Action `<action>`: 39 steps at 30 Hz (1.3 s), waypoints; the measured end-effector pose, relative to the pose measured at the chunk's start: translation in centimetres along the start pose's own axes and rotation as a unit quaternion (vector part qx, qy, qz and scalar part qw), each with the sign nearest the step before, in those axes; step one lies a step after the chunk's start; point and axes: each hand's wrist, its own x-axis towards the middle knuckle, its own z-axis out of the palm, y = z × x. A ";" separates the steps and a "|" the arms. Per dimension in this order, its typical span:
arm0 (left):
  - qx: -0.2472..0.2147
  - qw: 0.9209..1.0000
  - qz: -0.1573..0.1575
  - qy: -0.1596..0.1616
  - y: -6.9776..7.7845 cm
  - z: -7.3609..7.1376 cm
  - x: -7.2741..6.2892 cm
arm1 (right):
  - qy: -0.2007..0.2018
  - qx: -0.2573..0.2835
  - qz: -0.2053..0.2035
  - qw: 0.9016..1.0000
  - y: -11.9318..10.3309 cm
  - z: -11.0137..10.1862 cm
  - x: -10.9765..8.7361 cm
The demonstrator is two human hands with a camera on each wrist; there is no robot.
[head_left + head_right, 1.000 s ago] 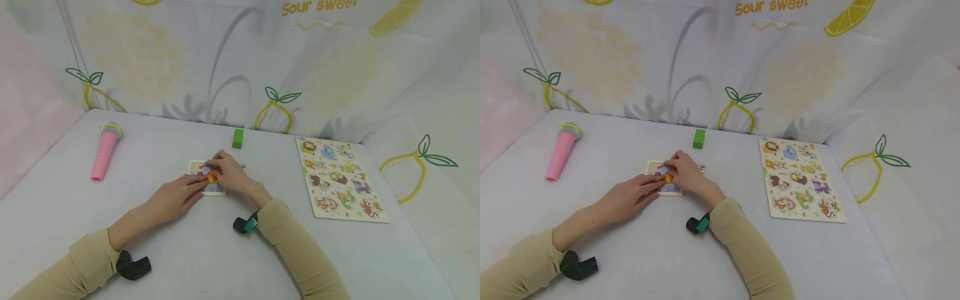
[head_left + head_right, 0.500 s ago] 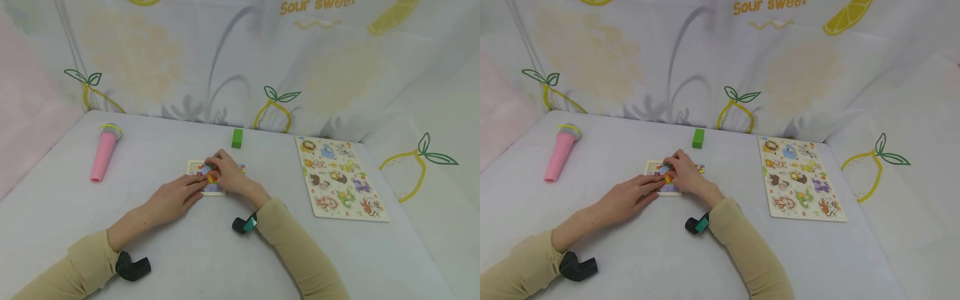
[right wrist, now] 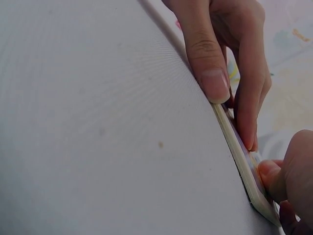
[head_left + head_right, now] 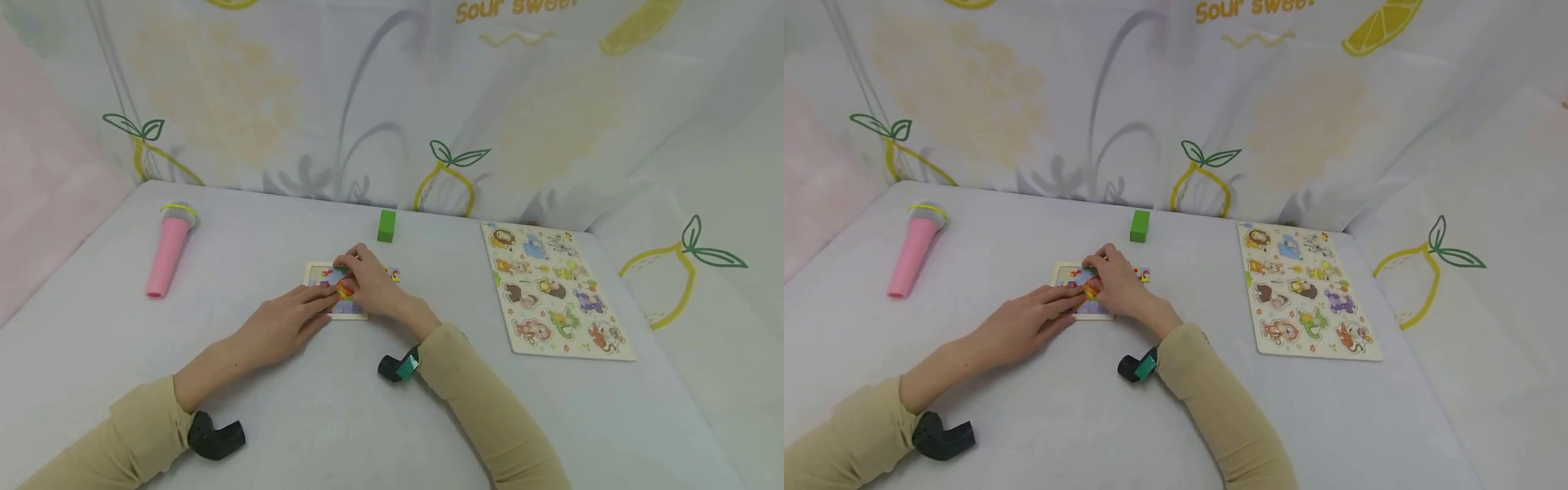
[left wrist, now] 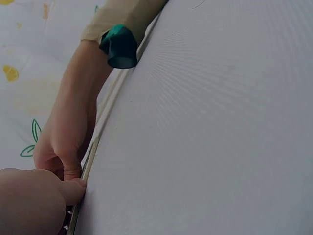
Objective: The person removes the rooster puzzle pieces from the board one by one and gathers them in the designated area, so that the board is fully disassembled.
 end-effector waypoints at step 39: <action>-0.003 1.000 0.009 0.008 -0.2 0.2 0.0 | 0.010 0.007 0.015 1.000 0.0 0.0 -0.1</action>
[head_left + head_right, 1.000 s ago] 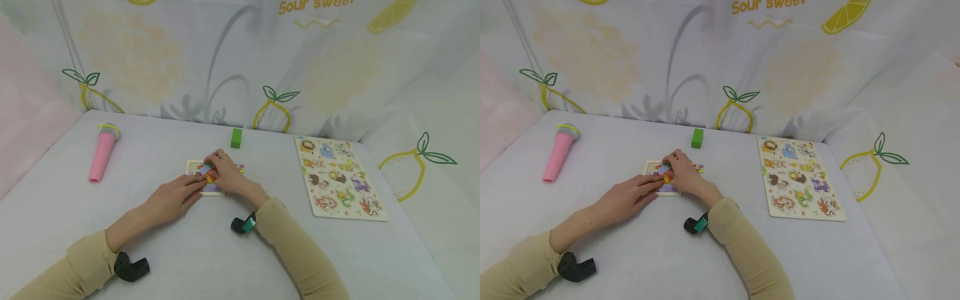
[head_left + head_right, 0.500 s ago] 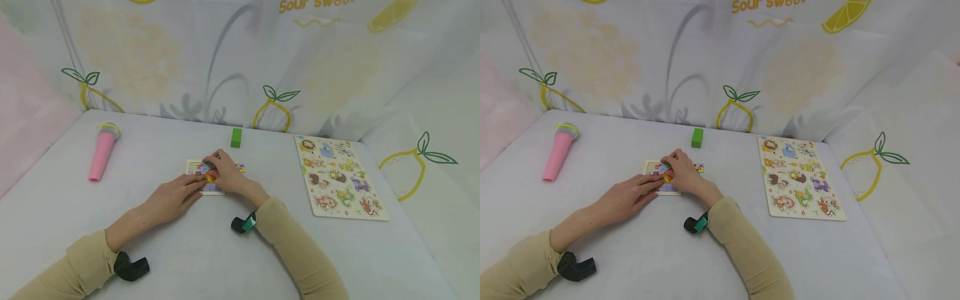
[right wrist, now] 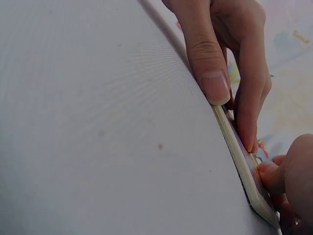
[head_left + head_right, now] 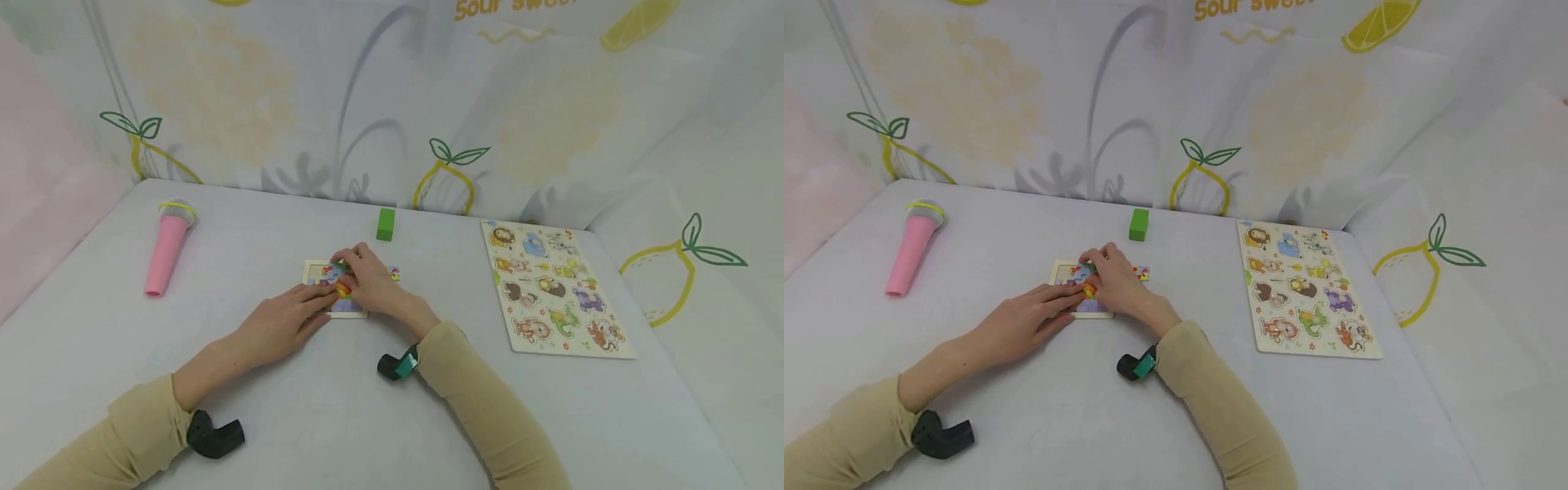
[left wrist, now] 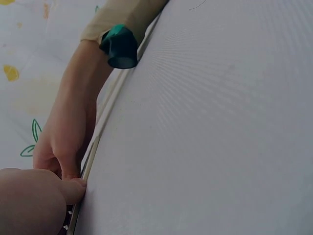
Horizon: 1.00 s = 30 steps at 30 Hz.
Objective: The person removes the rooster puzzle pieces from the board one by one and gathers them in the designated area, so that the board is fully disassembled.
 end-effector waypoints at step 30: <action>0.000 1.000 -0.002 -0.005 0.1 -0.2 0.0 | 0.030 0.013 0.024 0.999 0.0 -0.1 0.4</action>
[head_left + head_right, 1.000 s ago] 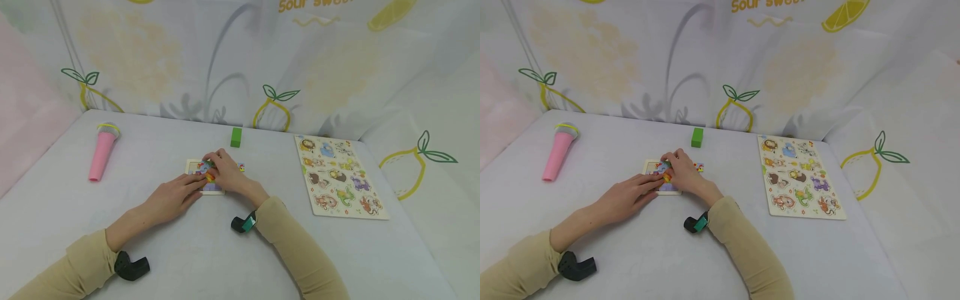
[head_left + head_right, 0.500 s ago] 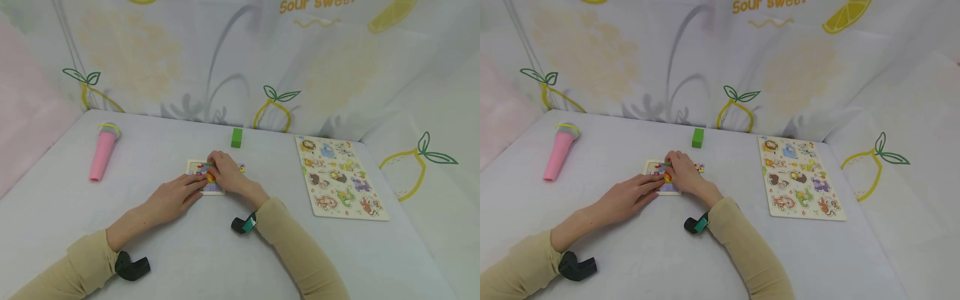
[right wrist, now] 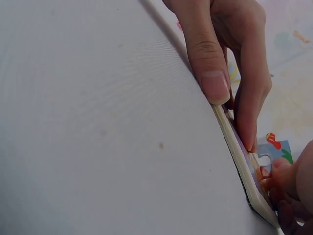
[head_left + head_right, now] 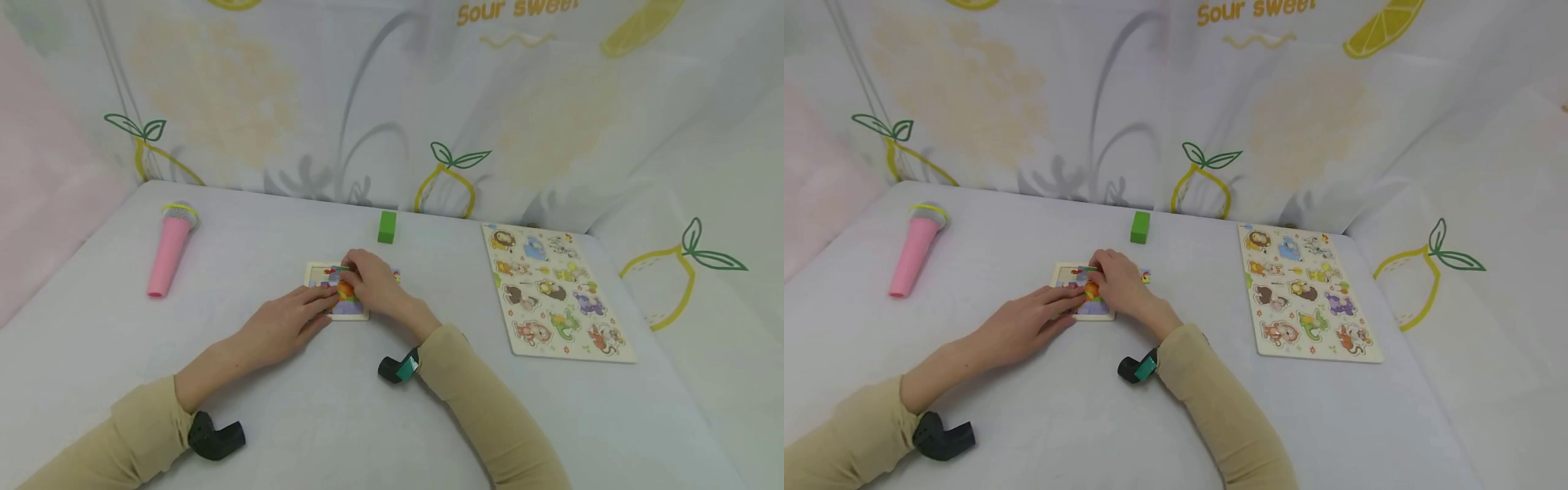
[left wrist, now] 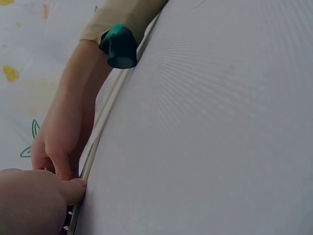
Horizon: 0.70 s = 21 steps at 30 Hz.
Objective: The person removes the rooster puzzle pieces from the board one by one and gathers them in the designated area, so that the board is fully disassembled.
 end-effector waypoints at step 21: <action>0.006 1.000 -0.006 0.008 0.3 0.0 -0.2 | 0.025 0.063 0.011 0.998 1.4 -4.6 -2.8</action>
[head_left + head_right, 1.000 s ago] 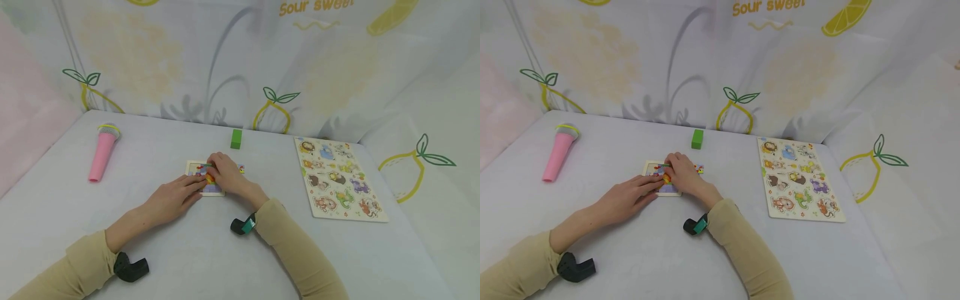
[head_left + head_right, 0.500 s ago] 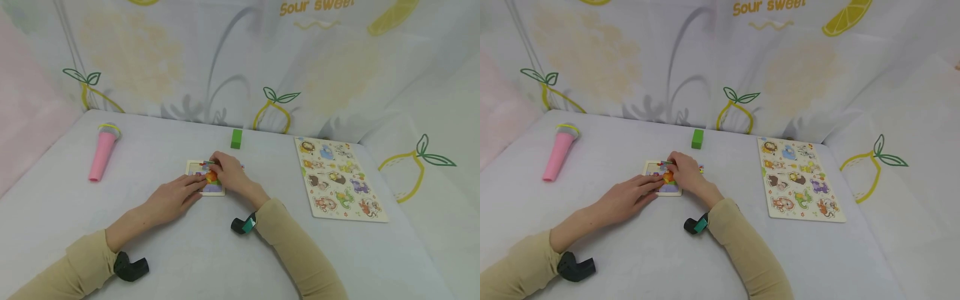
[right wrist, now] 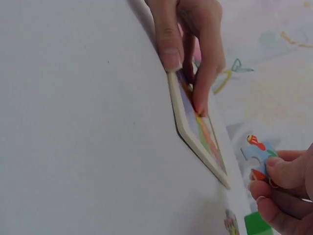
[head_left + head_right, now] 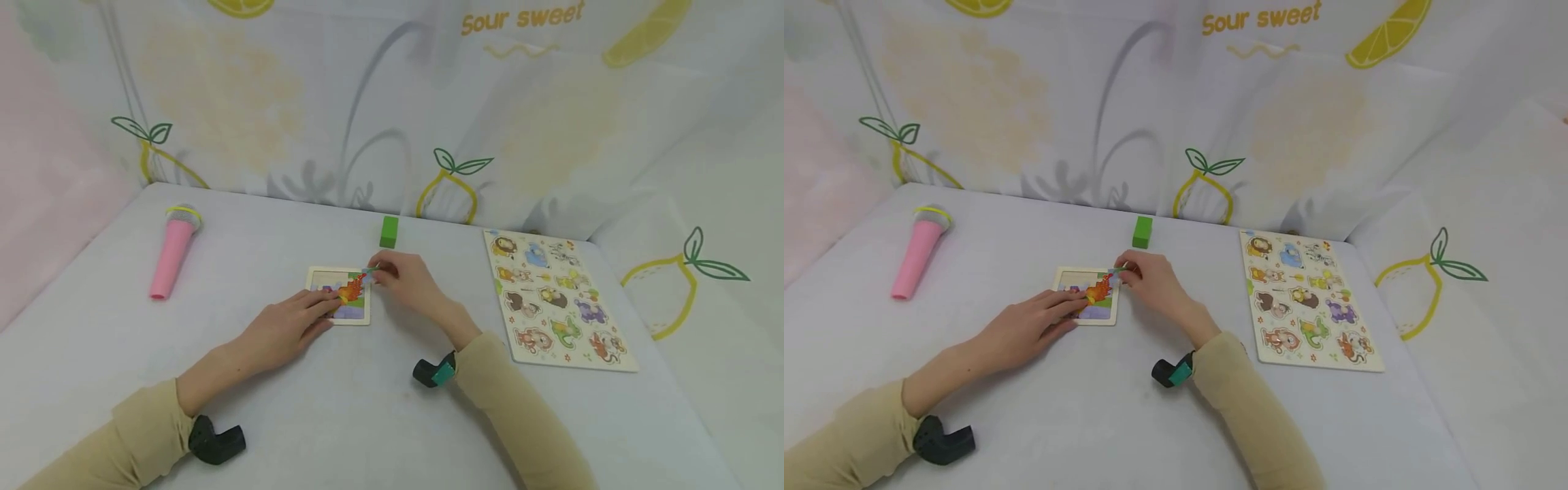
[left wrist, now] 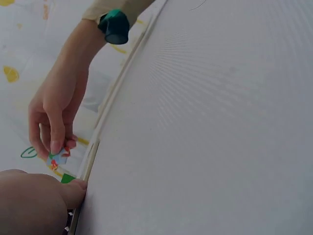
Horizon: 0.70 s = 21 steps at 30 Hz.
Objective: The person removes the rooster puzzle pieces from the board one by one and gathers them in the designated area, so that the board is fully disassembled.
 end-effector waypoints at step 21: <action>0.006 1.000 0.016 0.008 0.0 0.2 0.0 | -0.027 -0.015 0.104 0.994 5.0 -5.6 -2.1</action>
